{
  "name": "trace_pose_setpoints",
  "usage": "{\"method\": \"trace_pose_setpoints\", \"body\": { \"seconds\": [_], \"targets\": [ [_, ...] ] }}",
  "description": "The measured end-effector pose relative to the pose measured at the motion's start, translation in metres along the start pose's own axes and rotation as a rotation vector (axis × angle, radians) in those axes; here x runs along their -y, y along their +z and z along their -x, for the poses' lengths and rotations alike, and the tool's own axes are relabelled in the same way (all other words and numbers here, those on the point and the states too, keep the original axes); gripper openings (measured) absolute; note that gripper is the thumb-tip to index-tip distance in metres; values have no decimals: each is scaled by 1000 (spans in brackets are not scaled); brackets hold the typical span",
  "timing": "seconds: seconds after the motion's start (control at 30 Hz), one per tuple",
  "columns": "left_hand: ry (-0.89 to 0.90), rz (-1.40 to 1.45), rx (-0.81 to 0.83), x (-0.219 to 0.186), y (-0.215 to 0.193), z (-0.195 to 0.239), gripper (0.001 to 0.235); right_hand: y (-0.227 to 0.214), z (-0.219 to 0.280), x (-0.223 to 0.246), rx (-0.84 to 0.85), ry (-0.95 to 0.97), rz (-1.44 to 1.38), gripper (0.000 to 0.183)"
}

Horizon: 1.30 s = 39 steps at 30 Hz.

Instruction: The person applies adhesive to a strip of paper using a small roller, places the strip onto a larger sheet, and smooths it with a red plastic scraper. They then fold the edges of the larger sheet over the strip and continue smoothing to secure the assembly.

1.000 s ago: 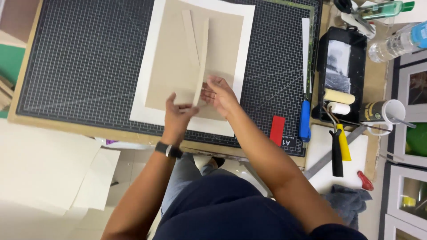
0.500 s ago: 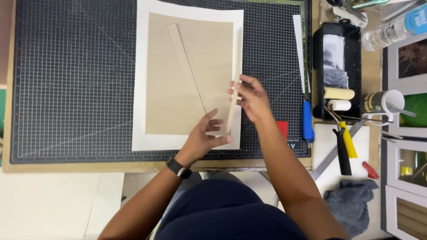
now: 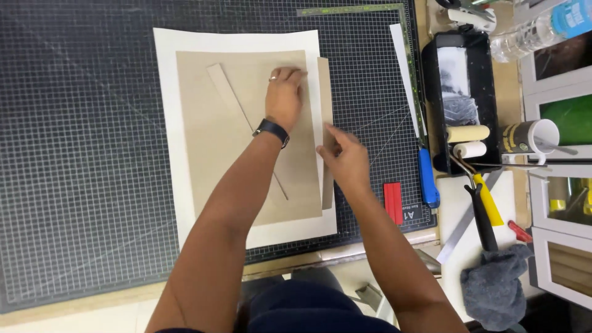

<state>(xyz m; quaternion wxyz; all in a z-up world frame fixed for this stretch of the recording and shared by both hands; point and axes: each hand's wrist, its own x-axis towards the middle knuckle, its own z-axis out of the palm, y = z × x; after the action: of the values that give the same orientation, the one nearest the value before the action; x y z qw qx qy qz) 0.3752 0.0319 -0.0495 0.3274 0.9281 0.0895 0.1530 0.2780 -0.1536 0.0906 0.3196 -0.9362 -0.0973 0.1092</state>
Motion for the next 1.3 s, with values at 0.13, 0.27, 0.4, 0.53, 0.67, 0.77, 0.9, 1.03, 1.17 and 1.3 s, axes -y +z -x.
{"method": "trace_pose_setpoints", "body": {
  "seconds": [0.13,0.27,0.4,0.53,0.67,0.77,0.9,1.03,1.17,1.3],
  "targets": [
    [61,-15,-36,13,20,-1,40,13,-8,1,-11,-3,86,50],
    [153,52,-155,16,20,1,38,20,-13,-1,-13,-28,195,50],
    [218,51,-224,16,18,4,35,24,-14,5,10,-8,229,47],
    [244,11,-233,25,30,2,33,30,-16,-3,10,-28,254,49],
    [251,7,-246,24,30,2,33,32,-16,-3,14,-40,289,49],
    [258,-12,-256,22,29,2,32,32,-17,-1,19,-46,311,48],
    [256,-42,-258,19,26,2,31,31,-18,0,21,-63,342,46],
    [263,-45,-261,22,30,1,32,34,-21,-4,30,-64,355,46],
    [250,-53,-253,20,29,1,31,35,-21,-5,28,-72,367,45],
    [266,52,-235,1,-1,3,39,55,-24,-41,-48,-151,345,53]
  ]
}}
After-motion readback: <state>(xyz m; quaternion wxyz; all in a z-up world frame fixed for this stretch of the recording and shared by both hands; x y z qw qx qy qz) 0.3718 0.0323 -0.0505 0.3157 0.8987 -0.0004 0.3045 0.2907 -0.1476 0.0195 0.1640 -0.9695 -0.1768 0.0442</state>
